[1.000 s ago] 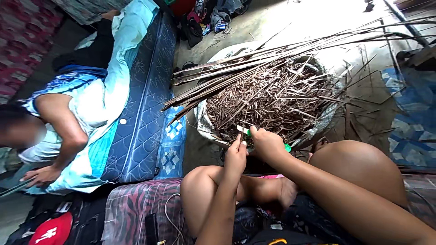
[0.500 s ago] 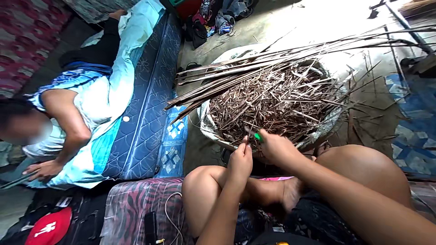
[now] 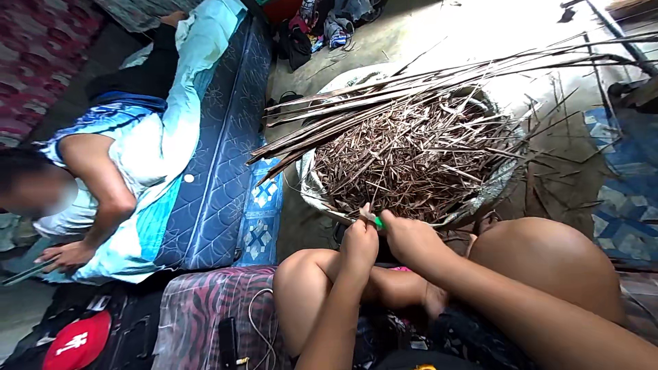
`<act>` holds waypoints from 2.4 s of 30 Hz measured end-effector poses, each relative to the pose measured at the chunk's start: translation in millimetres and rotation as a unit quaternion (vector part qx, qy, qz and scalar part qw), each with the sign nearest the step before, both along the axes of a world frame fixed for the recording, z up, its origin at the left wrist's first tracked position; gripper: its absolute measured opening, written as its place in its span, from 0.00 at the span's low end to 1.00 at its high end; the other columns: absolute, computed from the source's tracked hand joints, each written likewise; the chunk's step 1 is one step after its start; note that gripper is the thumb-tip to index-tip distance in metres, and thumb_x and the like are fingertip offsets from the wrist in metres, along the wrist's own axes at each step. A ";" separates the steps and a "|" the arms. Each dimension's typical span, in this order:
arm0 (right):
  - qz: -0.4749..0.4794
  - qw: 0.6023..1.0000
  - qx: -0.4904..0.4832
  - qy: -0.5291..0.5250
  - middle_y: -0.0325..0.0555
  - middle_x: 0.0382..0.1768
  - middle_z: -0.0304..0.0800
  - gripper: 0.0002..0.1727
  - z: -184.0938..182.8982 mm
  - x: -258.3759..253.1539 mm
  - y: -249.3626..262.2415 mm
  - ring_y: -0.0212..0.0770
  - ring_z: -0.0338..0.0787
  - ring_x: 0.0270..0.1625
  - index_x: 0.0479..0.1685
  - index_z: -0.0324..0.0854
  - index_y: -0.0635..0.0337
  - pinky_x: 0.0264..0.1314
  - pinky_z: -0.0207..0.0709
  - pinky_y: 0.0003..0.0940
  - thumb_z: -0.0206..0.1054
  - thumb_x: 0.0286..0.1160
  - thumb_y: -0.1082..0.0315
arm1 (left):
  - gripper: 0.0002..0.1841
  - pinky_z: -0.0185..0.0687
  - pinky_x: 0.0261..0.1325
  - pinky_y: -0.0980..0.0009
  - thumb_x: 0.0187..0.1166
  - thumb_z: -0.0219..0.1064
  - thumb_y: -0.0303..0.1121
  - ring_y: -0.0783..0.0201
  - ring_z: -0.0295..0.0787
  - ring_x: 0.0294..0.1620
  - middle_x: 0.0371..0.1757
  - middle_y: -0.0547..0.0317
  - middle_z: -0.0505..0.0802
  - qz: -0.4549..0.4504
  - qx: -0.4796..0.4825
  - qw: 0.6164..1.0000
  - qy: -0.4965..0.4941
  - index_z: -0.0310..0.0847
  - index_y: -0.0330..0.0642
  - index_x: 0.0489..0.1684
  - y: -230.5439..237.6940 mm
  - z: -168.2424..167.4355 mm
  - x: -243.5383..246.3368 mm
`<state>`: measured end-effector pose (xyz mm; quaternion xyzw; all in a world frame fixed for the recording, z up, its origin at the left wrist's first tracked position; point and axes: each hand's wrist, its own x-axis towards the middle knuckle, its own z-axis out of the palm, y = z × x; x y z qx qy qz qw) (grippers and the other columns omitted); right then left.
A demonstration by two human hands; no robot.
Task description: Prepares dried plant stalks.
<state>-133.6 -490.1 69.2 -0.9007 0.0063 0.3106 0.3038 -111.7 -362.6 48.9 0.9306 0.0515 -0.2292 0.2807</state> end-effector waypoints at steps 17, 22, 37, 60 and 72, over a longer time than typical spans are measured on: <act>-0.063 0.994 -0.085 -0.027 0.68 0.59 0.87 0.19 -16.4 18.1 -7.8 0.68 0.90 0.62 0.76 0.69 0.65 0.56 0.83 0.64 0.47 0.91 0.73 | 0.24 0.81 0.52 0.55 0.96 0.47 0.43 0.56 0.87 0.40 0.49 0.47 0.93 -0.016 -0.015 0.999 -0.024 0.73 0.48 0.85 -0.7 -3.7 -1.5; -0.024 0.999 -0.039 -0.030 0.65 0.55 0.89 0.18 3.3 9.2 -8.4 0.67 0.91 0.61 0.74 0.69 0.62 0.57 0.82 0.63 0.48 0.91 0.70 | 0.24 0.77 0.70 0.46 0.96 0.46 0.42 0.49 0.89 0.62 0.62 0.44 0.92 -0.017 -0.016 1.000 -0.012 0.72 0.49 0.86 0.2 0.8 -0.2; 0.011 1.000 -0.004 -0.013 0.64 0.55 0.89 0.17 -3.9 0.6 3.6 0.65 0.91 0.61 0.73 0.70 0.61 0.58 0.83 0.62 0.50 0.94 0.66 | 0.23 0.77 0.71 0.51 0.95 0.46 0.37 0.53 0.89 0.64 0.64 0.47 0.92 -0.003 -0.013 1.000 -0.006 0.73 0.48 0.85 1.1 8.6 5.9; -0.032 0.999 -0.003 -0.017 0.64 0.56 0.89 0.18 -1.6 17.1 -16.0 0.66 0.90 0.62 0.73 0.69 0.60 0.59 0.81 0.63 0.49 0.90 0.70 | 0.22 0.79 0.46 0.58 0.95 0.49 0.42 0.60 0.82 0.33 0.35 0.54 0.88 0.000 -0.046 0.999 -0.028 0.78 0.44 0.79 3.6 -2.3 -0.1; -0.004 0.997 -0.034 -0.068 0.63 0.51 0.90 0.16 -11.3 -3.9 10.2 0.64 0.94 0.56 0.71 0.73 0.62 0.51 0.85 0.58 0.51 0.93 0.68 | 0.22 0.77 0.70 0.53 0.95 0.46 0.35 0.55 0.89 0.63 0.64 0.46 0.92 0.009 -0.049 0.999 -0.012 0.75 0.44 0.82 3.0 3.0 0.9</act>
